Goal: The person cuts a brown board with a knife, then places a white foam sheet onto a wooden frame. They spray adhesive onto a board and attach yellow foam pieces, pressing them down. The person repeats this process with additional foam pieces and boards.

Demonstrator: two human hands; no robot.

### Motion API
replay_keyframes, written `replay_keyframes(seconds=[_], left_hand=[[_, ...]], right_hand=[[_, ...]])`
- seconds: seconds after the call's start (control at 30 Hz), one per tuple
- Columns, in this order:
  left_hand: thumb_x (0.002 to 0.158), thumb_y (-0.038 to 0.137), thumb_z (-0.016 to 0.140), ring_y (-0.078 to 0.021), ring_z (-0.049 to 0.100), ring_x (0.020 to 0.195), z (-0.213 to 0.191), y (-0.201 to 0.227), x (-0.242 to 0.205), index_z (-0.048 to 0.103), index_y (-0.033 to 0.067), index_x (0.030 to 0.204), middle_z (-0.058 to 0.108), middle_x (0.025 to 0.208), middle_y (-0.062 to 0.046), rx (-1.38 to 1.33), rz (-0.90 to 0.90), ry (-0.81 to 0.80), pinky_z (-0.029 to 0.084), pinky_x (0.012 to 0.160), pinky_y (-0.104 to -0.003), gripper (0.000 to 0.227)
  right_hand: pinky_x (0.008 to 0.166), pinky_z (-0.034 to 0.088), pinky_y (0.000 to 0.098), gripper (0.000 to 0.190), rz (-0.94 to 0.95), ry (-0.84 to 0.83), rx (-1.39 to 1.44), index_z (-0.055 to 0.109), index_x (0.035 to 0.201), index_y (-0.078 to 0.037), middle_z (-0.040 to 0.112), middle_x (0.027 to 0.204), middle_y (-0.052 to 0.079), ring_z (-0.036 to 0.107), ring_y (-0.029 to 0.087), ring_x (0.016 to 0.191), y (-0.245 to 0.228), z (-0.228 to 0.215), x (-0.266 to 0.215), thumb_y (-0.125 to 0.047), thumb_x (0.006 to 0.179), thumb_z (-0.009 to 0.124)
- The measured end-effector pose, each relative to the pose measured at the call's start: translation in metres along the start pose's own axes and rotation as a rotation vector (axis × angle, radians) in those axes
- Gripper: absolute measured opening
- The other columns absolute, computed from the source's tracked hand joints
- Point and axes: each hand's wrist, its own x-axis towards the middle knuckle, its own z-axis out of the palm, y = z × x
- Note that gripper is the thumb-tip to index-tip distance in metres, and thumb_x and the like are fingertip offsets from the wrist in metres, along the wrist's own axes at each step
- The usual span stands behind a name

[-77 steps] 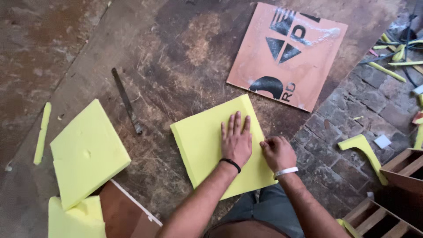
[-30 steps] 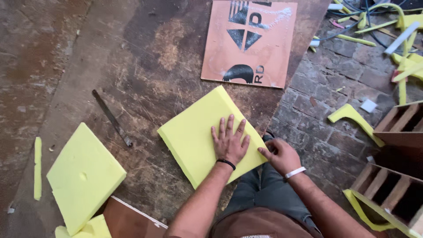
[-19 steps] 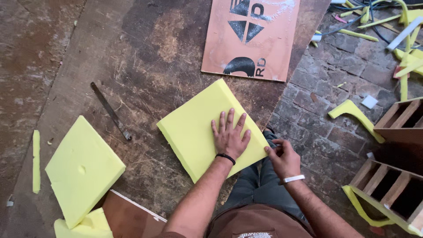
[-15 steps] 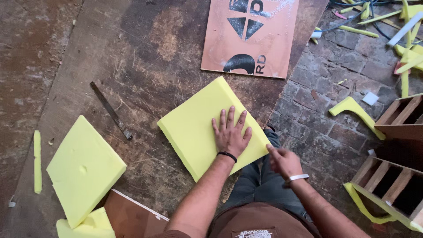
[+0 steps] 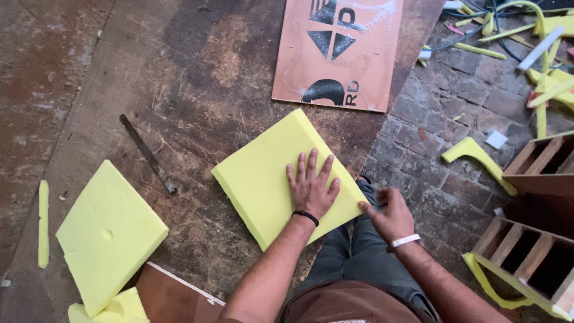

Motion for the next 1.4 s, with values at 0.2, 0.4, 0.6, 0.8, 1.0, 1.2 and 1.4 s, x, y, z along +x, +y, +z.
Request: replay_keyframes(seconds=[0.2,0.4,0.6,0.8,1.0,1.2,1.4], left_hand=[[0.096,0.051,0.052,-0.0388,0.024,0.154,0.004,-0.005,-0.008,0.045,0.0308,0.155,0.031,0.167,-0.010,-0.052,0.030,0.005,0.009,0.122,-0.066,0.063],[0.099,0.054,0.048,-0.0363,0.021,0.157,-0.006,-0.055,0.046,0.029,0.0200,0.162,0.022,0.171,-0.018,0.057,-0.009,-0.038,0.009,0.127,-0.052,0.075],[0.103,0.054,0.040,-0.0322,0.019,0.156,0.003,-0.080,0.100,0.019,0.0216,0.164,0.018,0.170,-0.008,0.115,-0.062,-0.109,0.007,0.126,-0.055,0.072],[0.107,0.043,0.041,-0.0256,0.028,0.161,-0.004,-0.115,0.104,0.037,0.0237,0.162,0.034,0.171,-0.002,-0.619,-0.069,-0.064,0.012,0.129,-0.055,0.059],[0.096,0.047,0.057,-0.0408,0.029,0.147,-0.033,-0.178,0.032,0.045,0.0149,0.148,0.040,0.157,-0.022,0.009,-0.509,0.191,0.014,0.116,-0.060,0.062],[0.103,0.049,0.050,-0.0406,0.039,0.142,-0.041,-0.184,0.013,0.050,0.0151,0.146,0.045,0.151,-0.024,-0.089,-0.576,0.033,0.020,0.118,-0.062,0.055],[0.102,0.050,0.046,-0.0342,0.053,0.130,-0.040,-0.178,0.009,0.057,0.0160,0.136,0.057,0.139,-0.015,-0.120,-0.570,0.067,0.035,0.116,-0.055,0.049]], right_hand=[[0.109,0.040,0.0486,0.068,-0.486,-0.031,-0.369,0.050,0.141,-0.003,0.057,0.143,0.018,0.051,0.039,0.130,-0.042,0.024,-0.006,-0.040,0.088,0.071],[0.125,0.014,0.0539,0.073,-0.251,-0.205,-0.483,0.035,0.152,-0.009,0.035,0.158,0.019,0.037,0.034,0.143,-0.053,0.030,-0.002,-0.041,0.093,0.064],[0.129,0.011,0.0455,0.095,-0.559,-0.213,-0.424,0.028,0.156,-0.012,0.028,0.166,0.015,0.021,0.026,0.157,-0.093,0.024,0.009,-0.018,0.069,0.065],[0.125,0.005,0.0487,0.096,-0.893,-0.299,-0.506,0.021,0.158,-0.004,0.021,0.166,0.016,0.017,0.029,0.155,-0.146,0.052,0.076,-0.054,0.086,0.058],[0.123,0.006,0.0523,0.093,-0.911,-0.174,-0.583,0.020,0.159,-0.009,0.017,0.168,0.013,0.015,0.027,0.155,-0.144,0.062,0.082,-0.067,0.090,0.041],[0.127,0.011,0.0494,0.097,-0.524,-0.472,-0.960,0.018,0.166,-0.018,0.028,0.165,0.012,0.026,0.025,0.153,-0.184,0.065,0.104,-0.075,0.091,0.041],[0.124,0.016,0.0508,0.097,-1.041,-0.216,-0.756,0.036,0.155,-0.006,0.047,0.152,0.017,0.038,0.032,0.144,-0.218,0.083,0.147,-0.078,0.091,0.041]])
